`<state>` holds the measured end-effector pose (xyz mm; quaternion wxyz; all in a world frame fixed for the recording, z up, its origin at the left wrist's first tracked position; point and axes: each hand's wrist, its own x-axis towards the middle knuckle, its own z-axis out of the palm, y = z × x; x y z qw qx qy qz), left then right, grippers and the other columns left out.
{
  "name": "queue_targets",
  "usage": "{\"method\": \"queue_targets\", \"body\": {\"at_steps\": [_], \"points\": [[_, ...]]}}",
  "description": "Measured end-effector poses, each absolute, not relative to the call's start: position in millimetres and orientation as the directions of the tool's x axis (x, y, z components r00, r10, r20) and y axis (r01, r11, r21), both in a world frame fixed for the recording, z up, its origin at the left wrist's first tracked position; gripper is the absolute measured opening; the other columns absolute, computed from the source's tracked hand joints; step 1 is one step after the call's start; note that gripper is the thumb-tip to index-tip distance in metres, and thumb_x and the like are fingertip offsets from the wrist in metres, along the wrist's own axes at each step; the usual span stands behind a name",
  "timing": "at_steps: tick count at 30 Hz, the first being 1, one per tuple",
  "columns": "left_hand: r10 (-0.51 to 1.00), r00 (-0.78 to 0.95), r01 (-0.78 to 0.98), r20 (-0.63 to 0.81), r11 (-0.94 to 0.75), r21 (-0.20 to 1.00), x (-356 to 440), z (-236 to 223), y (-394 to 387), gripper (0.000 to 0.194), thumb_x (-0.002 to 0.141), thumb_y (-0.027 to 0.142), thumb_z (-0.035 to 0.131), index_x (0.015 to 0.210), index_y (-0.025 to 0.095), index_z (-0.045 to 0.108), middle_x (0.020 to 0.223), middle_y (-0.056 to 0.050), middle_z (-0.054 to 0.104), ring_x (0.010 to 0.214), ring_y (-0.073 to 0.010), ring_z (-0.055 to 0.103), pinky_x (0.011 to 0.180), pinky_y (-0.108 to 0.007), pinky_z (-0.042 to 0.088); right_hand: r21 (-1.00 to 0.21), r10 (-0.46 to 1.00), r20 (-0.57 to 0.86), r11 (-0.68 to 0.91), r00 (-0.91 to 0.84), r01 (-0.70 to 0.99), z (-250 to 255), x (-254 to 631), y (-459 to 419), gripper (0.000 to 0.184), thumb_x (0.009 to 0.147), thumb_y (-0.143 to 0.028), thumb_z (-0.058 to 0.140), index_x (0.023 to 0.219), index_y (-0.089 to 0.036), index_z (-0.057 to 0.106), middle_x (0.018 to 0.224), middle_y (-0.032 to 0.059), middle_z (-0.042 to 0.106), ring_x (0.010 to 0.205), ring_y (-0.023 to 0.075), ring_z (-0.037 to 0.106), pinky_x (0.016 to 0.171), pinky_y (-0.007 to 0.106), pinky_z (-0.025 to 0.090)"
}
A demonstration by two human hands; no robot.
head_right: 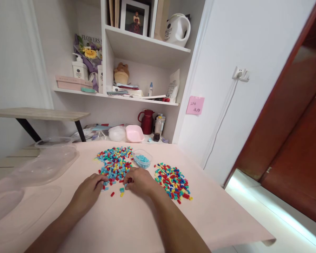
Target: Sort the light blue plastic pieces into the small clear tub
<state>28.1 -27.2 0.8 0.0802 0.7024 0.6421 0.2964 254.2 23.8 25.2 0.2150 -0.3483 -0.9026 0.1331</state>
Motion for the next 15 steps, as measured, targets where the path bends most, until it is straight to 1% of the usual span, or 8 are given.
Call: {"method": "queue_targets", "body": {"at_steps": [2,3,4,6,8,10,12,15], "points": [[0.946,0.004,0.852,0.323,-0.172,0.494,28,0,-27,0.031,0.084,0.016,0.038,0.093,0.023,0.067,0.098,-0.004,0.066,0.093,-0.0184,0.059,0.084,-0.031,0.042,-0.419,0.69,0.344,0.72,-0.637,0.553,27,255,27,0.018,0.068,-0.02,0.073,0.085,-0.025,0.072,0.081,-0.001,0.062,0.07,0.0118,0.055,0.063,0.022,0.038],[0.945,0.004,0.85,0.326,-0.174,0.496,27,0,-27,0.03,0.084,0.016,0.038,0.093,0.023,0.067,0.097,-0.004,0.066,0.092,-0.0183,0.059,0.084,-0.031,0.043,-0.438,0.7,0.395,0.713,-0.594,0.548,29,256,29,0.017,0.071,-0.02,0.071,0.086,-0.025,0.071,0.08,-0.0007,0.061,0.07,0.012,0.055,0.064,0.022,0.039],[0.944,0.001,0.848,0.329,-0.175,0.5,27,0,-27,0.03,0.084,0.016,0.039,0.093,0.023,0.067,0.096,-0.004,0.066,0.091,-0.0182,0.06,0.083,-0.031,0.043,-0.456,0.714,0.461,0.7,-0.527,0.549,31,257,33,0.016,0.073,-0.021,0.069,0.088,-0.025,0.071,0.079,-0.0002,0.061,0.07,0.0123,0.055,0.065,0.022,0.04],[0.942,-0.006,0.845,0.335,-0.174,0.506,27,0,-26,0.03,0.083,0.016,0.041,0.092,0.024,0.068,0.094,-0.003,0.067,0.089,-0.0182,0.06,0.082,-0.031,0.044,-0.493,0.729,0.598,0.662,-0.333,0.565,34,262,42,0.016,0.079,-0.024,0.063,0.093,-0.024,0.071,0.079,0.0014,0.06,0.07,0.0133,0.055,0.067,0.024,0.042],[0.942,-0.011,0.843,0.337,-0.173,0.51,26,0,-26,0.03,0.082,0.016,0.041,0.091,0.025,0.069,0.094,-0.003,0.067,0.089,-0.0184,0.061,0.082,-0.031,0.044,-0.528,0.721,0.678,0.613,-0.144,0.588,36,269,52,0.021,0.083,-0.028,0.058,0.1,-0.023,0.07,0.08,0.0028,0.059,0.069,0.0142,0.055,0.07,0.026,0.043],[0.943,-0.011,0.842,0.333,-0.171,0.511,26,0,-25,0.03,0.082,0.016,0.041,0.091,0.024,0.069,0.096,-0.003,0.067,0.091,-0.0187,0.061,0.083,-0.032,0.044,-0.557,0.72,0.693,0.567,-0.037,0.607,36,277,61,0.027,0.085,-0.031,0.054,0.106,-0.023,0.069,0.082,0.0038,0.059,0.069,0.0146,0.055,0.072,0.028,0.044],[0.944,-0.007,0.844,0.331,-0.171,0.508,26,0,-25,0.03,0.083,0.016,0.04,0.091,0.024,0.068,0.097,-0.004,0.067,0.093,-0.0189,0.061,0.084,-0.032,0.044,-0.589,0.736,0.677,0.532,0.012,0.608,36,285,65,0.031,0.087,-0.032,0.05,0.109,-0.022,0.068,0.084,0.0046,0.06,0.069,0.0151,0.055,0.072,0.029,0.045],[0.945,-0.012,0.846,0.327,-0.165,0.508,27,1,-25,0.03,0.083,0.017,0.04,0.089,0.024,0.068,0.095,-0.004,0.067,0.092,-0.0188,0.061,0.084,-0.032,0.044,-0.667,0.765,0.641,0.522,0.053,0.532,36,290,62,0.032,0.087,-0.034,0.047,0.106,-0.021,0.069,0.085,0.0052,0.063,0.069,0.0157,0.057,0.068,0.028,0.046]]}}
